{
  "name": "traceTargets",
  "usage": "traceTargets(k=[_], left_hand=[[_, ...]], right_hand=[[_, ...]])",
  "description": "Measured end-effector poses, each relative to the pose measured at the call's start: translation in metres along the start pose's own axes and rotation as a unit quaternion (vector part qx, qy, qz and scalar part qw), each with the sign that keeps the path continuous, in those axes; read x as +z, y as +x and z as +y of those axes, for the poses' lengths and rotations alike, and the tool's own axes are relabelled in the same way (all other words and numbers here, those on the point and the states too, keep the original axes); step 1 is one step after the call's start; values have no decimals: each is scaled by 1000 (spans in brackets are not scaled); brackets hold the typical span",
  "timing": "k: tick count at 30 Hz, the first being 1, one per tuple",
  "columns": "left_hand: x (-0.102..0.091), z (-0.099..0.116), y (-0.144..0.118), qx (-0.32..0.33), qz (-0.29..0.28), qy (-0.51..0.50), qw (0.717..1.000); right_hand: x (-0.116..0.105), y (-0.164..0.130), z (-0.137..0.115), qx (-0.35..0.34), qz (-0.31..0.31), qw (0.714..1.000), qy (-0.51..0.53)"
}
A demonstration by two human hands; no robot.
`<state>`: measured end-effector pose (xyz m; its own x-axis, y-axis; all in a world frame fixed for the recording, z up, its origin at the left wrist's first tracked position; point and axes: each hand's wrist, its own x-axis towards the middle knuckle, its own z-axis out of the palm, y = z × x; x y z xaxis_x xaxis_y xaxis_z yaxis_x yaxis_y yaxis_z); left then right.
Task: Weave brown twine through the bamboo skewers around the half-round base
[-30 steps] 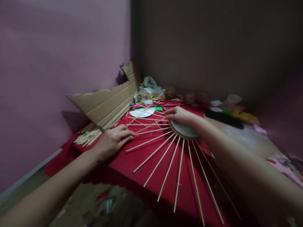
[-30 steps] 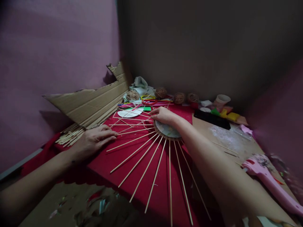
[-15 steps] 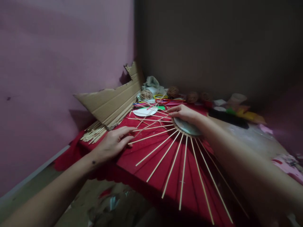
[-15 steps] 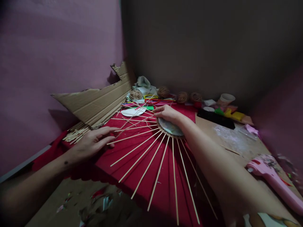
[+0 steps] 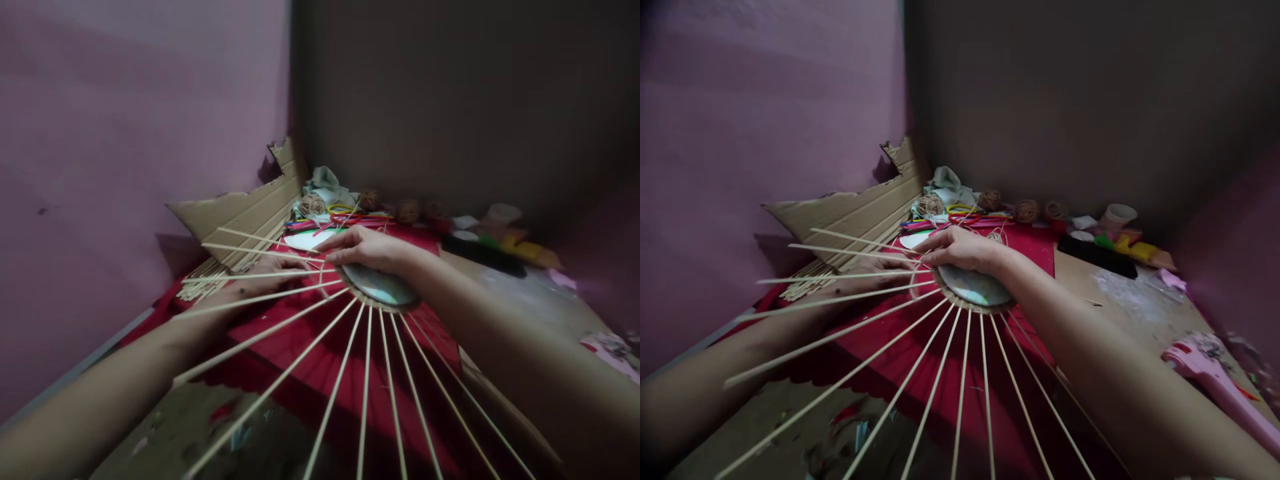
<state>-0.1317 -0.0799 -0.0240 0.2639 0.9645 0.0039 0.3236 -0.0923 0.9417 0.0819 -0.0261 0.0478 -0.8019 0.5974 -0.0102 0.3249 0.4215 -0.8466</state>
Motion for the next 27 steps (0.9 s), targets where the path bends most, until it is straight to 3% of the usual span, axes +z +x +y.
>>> traceTargets(k=[3,6,13,22,27], left_hand=[[10,4,17,33,-2,-16,999],[16,8,30,59,14,61,996],[4,1,47,140,31,168,975],[-17,-9,46,119,46,202,971],[-15,-12,36,90,8,212,973]], right_hand=[[12,-1,-7,-36,-59,997,-35],[18,-3,-11,-65,-98,992,-43],[10,-12,-2,-13,-77,994,-73],[8,-16,3,52,-47,996,-53],[1,-20,9,48,-38,998,2]])
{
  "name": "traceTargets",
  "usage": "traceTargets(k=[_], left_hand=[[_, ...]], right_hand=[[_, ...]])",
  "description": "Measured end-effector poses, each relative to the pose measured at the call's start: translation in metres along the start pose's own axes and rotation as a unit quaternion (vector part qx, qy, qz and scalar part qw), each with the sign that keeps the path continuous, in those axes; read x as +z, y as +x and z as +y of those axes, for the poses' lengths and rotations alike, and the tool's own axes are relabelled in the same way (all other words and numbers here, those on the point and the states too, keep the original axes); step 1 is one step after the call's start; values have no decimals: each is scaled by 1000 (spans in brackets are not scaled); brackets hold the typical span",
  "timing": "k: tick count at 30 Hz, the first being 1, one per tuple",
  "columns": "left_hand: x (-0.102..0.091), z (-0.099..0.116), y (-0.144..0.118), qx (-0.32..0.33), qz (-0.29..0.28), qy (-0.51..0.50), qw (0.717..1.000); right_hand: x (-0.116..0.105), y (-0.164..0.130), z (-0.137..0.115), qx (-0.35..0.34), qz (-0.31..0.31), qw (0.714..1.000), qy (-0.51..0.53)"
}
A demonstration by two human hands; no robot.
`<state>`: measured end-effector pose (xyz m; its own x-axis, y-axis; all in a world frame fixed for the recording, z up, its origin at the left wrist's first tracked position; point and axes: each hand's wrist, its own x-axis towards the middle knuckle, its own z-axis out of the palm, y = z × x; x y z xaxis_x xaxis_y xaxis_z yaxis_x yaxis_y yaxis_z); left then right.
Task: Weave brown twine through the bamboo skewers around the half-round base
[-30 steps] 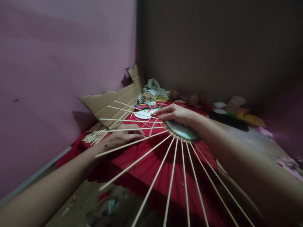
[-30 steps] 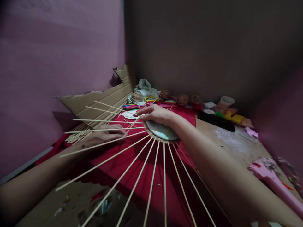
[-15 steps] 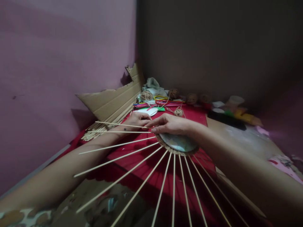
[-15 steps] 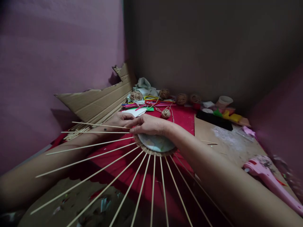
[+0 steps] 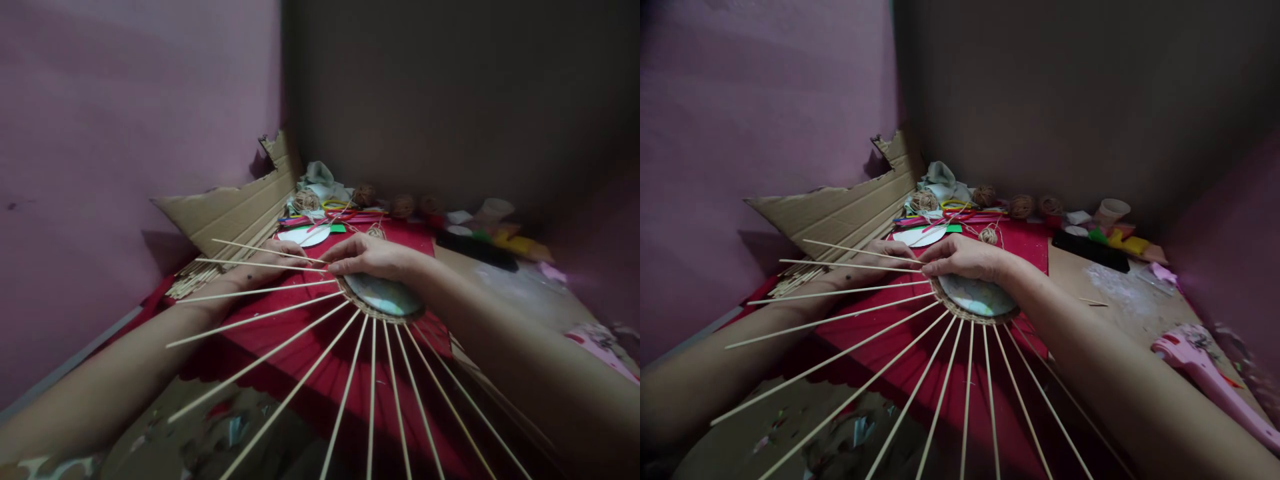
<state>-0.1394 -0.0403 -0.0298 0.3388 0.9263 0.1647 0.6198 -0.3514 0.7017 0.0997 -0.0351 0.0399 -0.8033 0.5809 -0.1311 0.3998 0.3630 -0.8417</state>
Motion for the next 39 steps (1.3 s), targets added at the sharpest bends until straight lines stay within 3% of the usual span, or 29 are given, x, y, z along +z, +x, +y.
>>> traceTargets(k=[11,15,19,24,31,39], left_hand=[[2,15,-37,53,-70,59,994],[5,19,-59,120,-26,138,983],[2,22,-81,168,-10,140,976],[4,21,-104,256,24,183,949],[-2,26,-125,234,46,281,930],[5,34,-134,264,121,403,868]], right_hand=[[-24,-12,-3,-18,42,996,80],[-37,-10,-2,-22,76,993,82],[-44,-5,3,-24,121,991,60],[-46,3,17,34,155,987,36],[-44,11,25,54,170,983,-33],[-40,11,24,69,161,982,-75]])
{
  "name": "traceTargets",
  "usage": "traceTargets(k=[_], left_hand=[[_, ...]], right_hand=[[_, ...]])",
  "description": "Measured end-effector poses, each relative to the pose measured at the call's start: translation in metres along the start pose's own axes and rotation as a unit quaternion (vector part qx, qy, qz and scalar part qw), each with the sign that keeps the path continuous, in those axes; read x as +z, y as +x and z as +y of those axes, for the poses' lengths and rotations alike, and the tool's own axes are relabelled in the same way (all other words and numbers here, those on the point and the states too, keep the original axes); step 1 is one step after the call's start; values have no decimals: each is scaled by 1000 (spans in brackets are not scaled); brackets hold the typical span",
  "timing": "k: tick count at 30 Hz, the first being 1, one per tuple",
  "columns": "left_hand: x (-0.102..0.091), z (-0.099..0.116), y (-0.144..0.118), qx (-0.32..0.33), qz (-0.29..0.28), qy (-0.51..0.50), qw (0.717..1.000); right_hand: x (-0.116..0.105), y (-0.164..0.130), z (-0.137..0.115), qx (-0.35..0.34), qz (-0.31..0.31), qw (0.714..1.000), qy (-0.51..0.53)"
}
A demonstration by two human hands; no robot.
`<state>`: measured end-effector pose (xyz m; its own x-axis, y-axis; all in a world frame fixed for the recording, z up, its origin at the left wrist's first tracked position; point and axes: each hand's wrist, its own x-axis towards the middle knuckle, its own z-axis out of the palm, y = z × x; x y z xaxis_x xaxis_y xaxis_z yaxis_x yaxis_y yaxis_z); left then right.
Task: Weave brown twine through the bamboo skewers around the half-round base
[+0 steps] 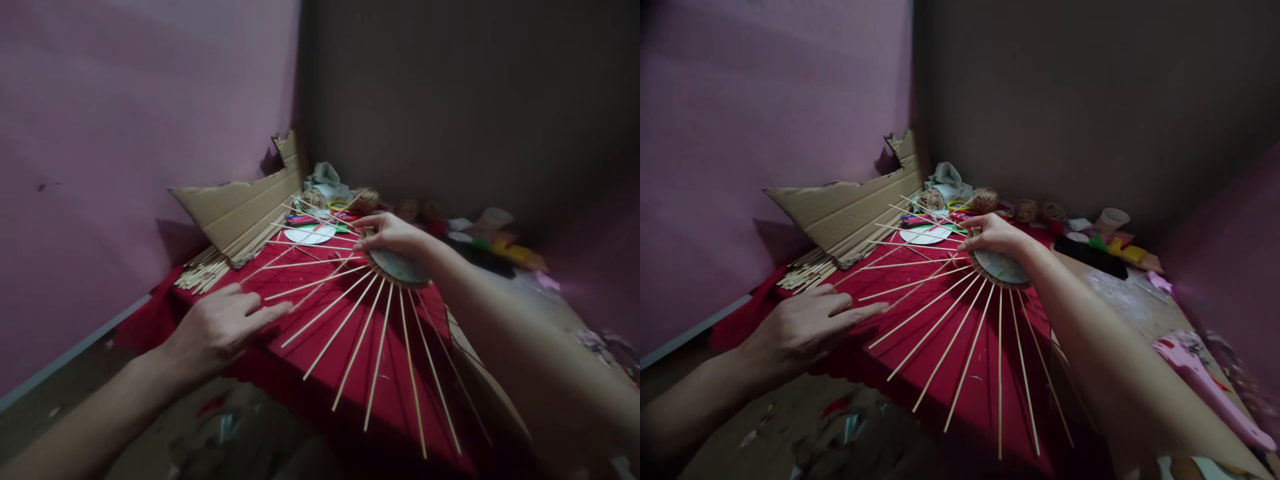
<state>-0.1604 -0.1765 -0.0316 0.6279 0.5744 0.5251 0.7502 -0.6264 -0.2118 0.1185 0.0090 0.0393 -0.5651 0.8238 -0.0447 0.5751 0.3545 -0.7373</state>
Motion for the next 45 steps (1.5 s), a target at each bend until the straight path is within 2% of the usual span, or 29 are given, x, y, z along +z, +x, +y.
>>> traceTargets(k=[6,9,14,18,24,28,31,34,36,38,41,43,45], left_hand=[[-20,8,17,35,-8,72,997],[-26,8,25,27,-27,99,994],[-19,3,22,21,-37,38,998],[-15,0,20,19,-13,76,997],[-15,-3,33,21,-3,88,996],[-12,3,54,37,17,68,997],[-12,10,76,40,32,87,995],[-10,12,95,23,-23,102,994],[-6,9,101,6,-72,89,993],[1,4,103,-13,-98,72,993],[11,1,102,-41,-103,51,993],[15,1,101,-66,-94,34,993],[17,2,100,-91,-89,7,992]], right_hand=[[8,4,4,-12,-7,999,-52],[10,5,5,-11,-8,998,-63],[6,3,7,-6,4,998,-61],[3,-1,9,6,-4,998,-63],[12,-2,8,-29,-65,990,-119],[29,0,1,-56,-116,975,-182],[46,-4,-5,-85,-136,973,-165],[58,-13,-11,-118,-142,973,-141],[60,-21,-14,-123,-128,976,-128],[58,-30,-16,-119,-117,983,-78],[57,-42,-17,-116,-112,987,7],[60,-47,-16,-114,-103,988,-20],[64,-49,-15,-119,-96,984,-90]])
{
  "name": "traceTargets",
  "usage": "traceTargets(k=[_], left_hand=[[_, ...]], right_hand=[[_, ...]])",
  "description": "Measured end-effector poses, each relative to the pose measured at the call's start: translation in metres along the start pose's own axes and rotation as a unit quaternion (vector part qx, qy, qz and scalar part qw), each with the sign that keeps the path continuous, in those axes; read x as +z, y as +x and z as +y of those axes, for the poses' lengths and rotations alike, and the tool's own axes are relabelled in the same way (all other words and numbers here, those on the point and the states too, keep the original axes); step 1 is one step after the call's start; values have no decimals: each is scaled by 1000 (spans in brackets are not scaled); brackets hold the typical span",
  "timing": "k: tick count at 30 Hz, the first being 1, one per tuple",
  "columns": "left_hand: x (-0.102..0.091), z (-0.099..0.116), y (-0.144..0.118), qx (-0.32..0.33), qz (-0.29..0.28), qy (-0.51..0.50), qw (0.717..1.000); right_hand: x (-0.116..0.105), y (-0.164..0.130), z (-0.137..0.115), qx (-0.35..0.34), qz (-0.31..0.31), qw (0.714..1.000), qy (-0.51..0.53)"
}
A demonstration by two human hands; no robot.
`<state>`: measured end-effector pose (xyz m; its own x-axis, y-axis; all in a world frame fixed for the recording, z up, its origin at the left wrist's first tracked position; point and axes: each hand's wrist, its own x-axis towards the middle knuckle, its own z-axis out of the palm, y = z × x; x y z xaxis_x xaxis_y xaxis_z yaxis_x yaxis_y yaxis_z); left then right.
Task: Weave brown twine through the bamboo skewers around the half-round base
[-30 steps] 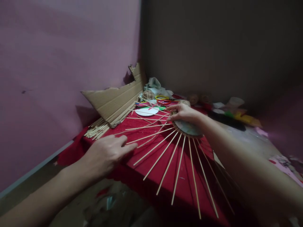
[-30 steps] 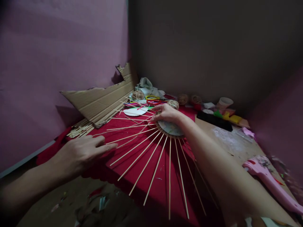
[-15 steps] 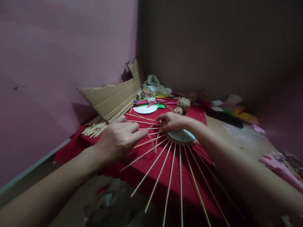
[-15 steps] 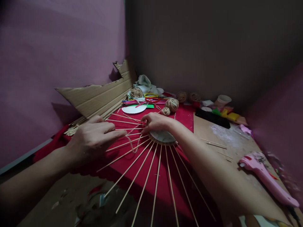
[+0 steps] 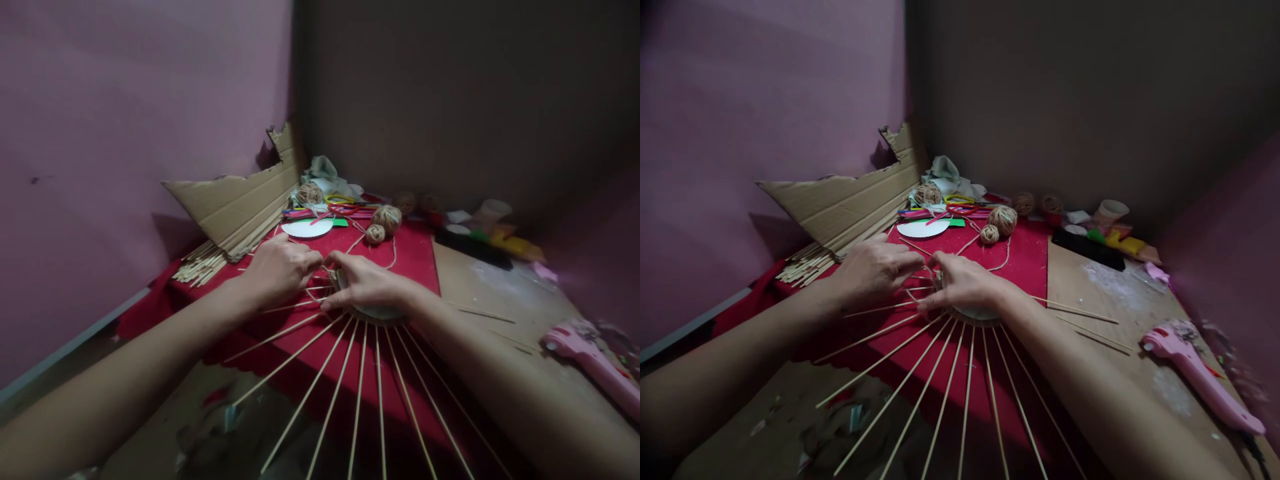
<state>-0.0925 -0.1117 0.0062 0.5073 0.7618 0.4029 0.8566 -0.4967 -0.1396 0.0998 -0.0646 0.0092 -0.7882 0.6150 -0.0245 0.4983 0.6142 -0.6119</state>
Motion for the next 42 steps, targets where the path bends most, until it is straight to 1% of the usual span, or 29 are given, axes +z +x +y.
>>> traceTargets(k=[2,4,8,11,13,16,19,21,24,26,28,31,33,37,40,41,42], left_hand=[[-1,0,-3,-21,-4,-31,999],[-4,0,-10,-43,-12,-62,997],[-20,-3,-31,-67,-41,-117,990],[-33,-6,-51,-81,-84,-151,982],[-39,-8,-63,-92,-115,-192,970],[-42,-9,-77,-119,-151,-257,947],[-42,-10,-86,-157,-167,-301,926],[-40,-12,-90,-173,-162,-301,924],[-34,-22,-97,-176,-135,-250,942],[-29,-34,-101,-175,-90,-198,960],[-24,-47,-102,-181,-47,-167,968],[-20,-63,-95,-204,-15,-157,966],[-19,-69,-81,-211,11,-143,967],[-21,-70,-38,-221,91,-125,963],[-24,-70,0,-215,174,-125,953],[-26,-71,12,-201,183,-111,956],[-27,-73,22,-185,178,-91,962]], right_hand=[[2,0,2,-8,-9,999,-46],[1,1,5,-11,-31,998,-51],[-7,1,11,-15,-61,996,-62],[-11,-1,10,-26,-54,994,-90],[-14,-3,6,-33,-45,993,-101],[-21,-7,-3,-23,-17,993,-116],[-27,-9,-9,-25,7,990,-137],[-29,-9,-8,-33,7,988,-151],[-30,-6,-5,-49,-3,985,-163],[-29,-6,-4,-59,-17,985,-159],[-29,-7,-5,-50,-37,987,-150],[-28,-7,-5,-30,-71,989,-130],[-25,-5,-2,-28,-87,990,-107],[-16,3,8,-34,-108,992,-47],[-13,8,12,-43,-104,994,-3],[-14,8,13,-45,-94,994,8],[-15,7,12,-46,-81,996,17]])
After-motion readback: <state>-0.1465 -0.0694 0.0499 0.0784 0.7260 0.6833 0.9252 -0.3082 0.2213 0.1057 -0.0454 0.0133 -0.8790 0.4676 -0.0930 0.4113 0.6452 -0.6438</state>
